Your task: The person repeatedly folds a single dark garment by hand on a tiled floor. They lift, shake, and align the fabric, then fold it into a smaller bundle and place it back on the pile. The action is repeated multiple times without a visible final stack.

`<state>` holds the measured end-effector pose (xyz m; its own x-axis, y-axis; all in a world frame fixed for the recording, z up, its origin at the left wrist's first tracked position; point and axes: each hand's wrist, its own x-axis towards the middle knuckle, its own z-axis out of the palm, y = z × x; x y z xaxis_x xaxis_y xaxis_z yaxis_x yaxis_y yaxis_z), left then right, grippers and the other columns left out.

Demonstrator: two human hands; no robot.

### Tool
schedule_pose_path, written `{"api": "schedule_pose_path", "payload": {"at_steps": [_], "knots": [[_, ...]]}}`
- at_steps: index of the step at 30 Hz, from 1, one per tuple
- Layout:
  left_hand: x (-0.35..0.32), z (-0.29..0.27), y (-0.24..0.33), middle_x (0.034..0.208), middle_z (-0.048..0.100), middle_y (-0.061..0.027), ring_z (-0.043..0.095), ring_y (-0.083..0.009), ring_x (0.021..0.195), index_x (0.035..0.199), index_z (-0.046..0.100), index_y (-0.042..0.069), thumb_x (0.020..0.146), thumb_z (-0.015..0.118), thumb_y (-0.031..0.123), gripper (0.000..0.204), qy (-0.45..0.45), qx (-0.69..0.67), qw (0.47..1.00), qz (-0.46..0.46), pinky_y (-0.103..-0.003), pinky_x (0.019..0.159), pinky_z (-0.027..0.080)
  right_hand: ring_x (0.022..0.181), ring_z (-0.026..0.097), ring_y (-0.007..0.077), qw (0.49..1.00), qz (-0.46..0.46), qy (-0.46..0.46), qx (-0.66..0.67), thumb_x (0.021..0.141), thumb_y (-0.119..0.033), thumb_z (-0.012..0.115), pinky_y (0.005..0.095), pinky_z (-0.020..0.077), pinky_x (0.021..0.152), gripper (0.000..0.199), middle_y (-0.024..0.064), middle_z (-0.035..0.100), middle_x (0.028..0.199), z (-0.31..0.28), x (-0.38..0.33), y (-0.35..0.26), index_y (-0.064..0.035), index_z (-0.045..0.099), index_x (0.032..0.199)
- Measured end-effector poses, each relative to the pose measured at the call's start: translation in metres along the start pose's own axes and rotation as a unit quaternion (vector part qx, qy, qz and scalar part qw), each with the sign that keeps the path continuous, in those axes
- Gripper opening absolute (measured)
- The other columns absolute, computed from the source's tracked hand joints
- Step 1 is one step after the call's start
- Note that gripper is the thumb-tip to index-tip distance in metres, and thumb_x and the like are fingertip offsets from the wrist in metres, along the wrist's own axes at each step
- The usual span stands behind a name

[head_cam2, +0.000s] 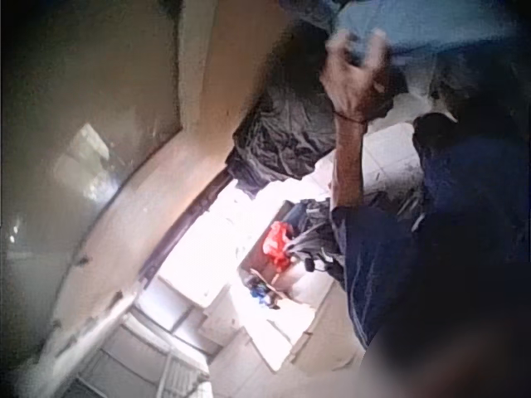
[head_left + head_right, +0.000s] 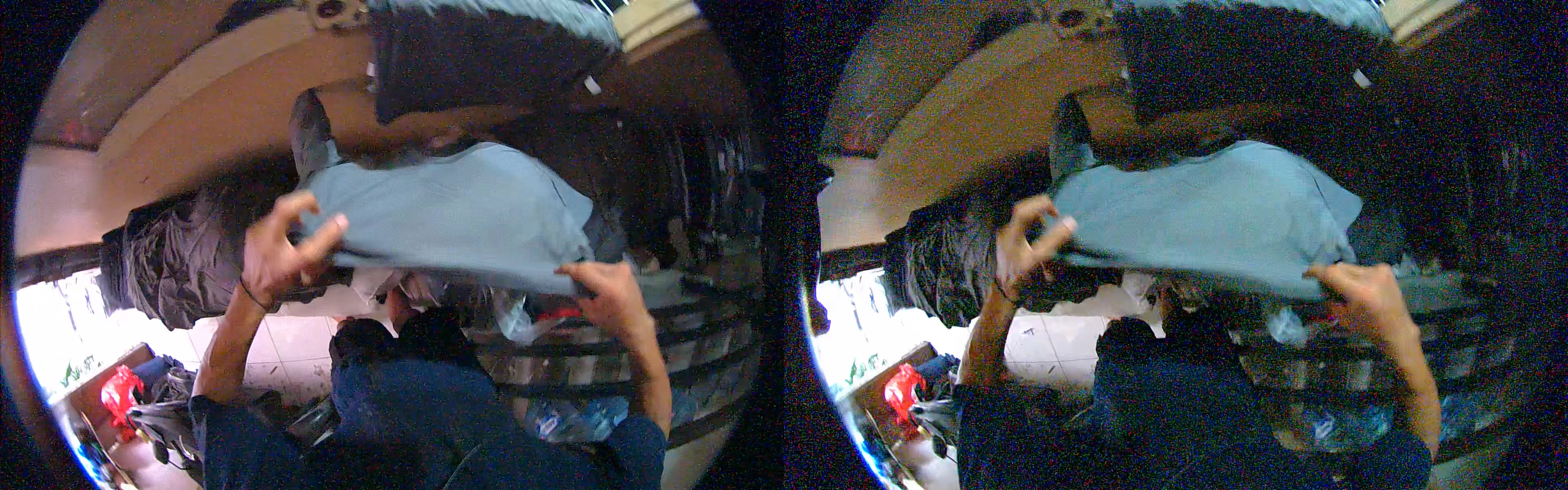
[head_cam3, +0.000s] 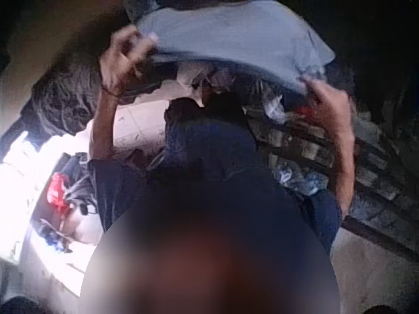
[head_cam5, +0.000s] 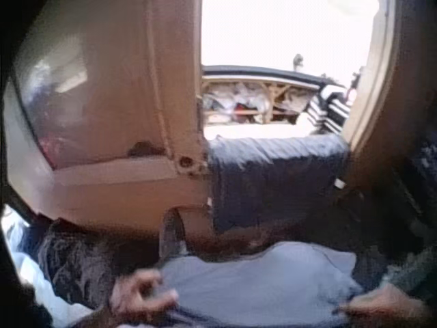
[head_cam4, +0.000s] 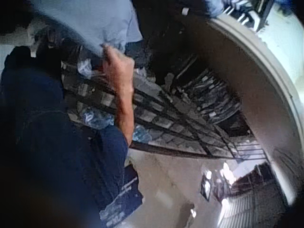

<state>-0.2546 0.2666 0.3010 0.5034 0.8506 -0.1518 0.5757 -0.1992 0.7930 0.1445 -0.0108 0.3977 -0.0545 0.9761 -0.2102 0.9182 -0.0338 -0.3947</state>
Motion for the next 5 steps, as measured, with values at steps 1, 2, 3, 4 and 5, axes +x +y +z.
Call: {"api": "schedule_pose_path", "payload": {"at_steps": [1,2,3,4,5], "knots": [[-0.01,-0.002,-0.012,0.1,0.068,-0.0036,0.07,-0.0249,0.084,0.116,0.073,0.019,0.073,0.092,0.044,0.053,0.018,0.129,0.981,0.143,-0.037,0.068,0.057,0.082,0.074,0.0344,1.0,0.01,-0.02,-0.016,0.061,0.008,0.073,0.0433,0.0573,0.07,0.06,0.014,0.076,0.099,0.005,0.001,-0.008,-0.0071,0.072,0.119],[-0.023,-0.008,-0.025,0.102,0.069,-0.003,0.07,-0.0234,0.083,0.119,0.075,0.021,0.075,0.091,0.044,0.052,-0.018,0.228,0.955,0.19,-0.036,0.068,0.057,0.072,0.069,0.034,0.993,-0.042,0.098,0.042,0.061,0.007,0.071,0.0438,0.0536,0.063,0.058,0.0114,0.071,0.084,0.02,0.007,-0.014,-0.0058,0.073,0.117],[-0.036,-0.014,-0.038,0.104,0.071,-0.0024,0.07,-0.0218,0.083,0.121,0.078,0.023,0.078,0.09,0.045,0.05,0.0,0.288,0.907,0.308,-0.035,0.069,0.057,0.069,0.067,0.0342,0.995,-0.055,0.078,0.015,0.06,0.006,0.07,0.0442,0.0522,0.061,0.058,0.0107,0.068,0.081,0.021,0.005,-0.017,-0.0063,0.074,0.117],[-0.049,-0.023,-0.05,0.106,0.072,-0.0035,0.07,-0.0214,0.081,0.126,0.079,0.025,0.082,0.089,0.044,0.049,-0.032,0.321,0.884,0.338,-0.034,0.071,0.058,0.067,0.065,0.0344,0.993,-0.083,0.08,-0.009,0.058,0.005,0.07,0.0446,0.0507,0.059,0.059,0.0101,0.066,0.077,0.018,0.005,-0.018,-0.0068,0.075,0.116],[-0.051,-0.031,-0.063,0.124,0.072,-0.0093,0.072,-0.0272,0.084,0.133,0.076,0.022,0.083,0.087,0.047,0.057,0.048,0.328,0.836,0.439,-0.036,0.079,0.061,0.067,0.065,0.0344,0.994,-0.081,0.069,-0.014,0.058,0.005,0.07,0.0446,0.0507,0.059,0.059,0.0101,0.066,0.077,0.021,0.008,-0.019,-0.0068,0.075,0.116]]}}
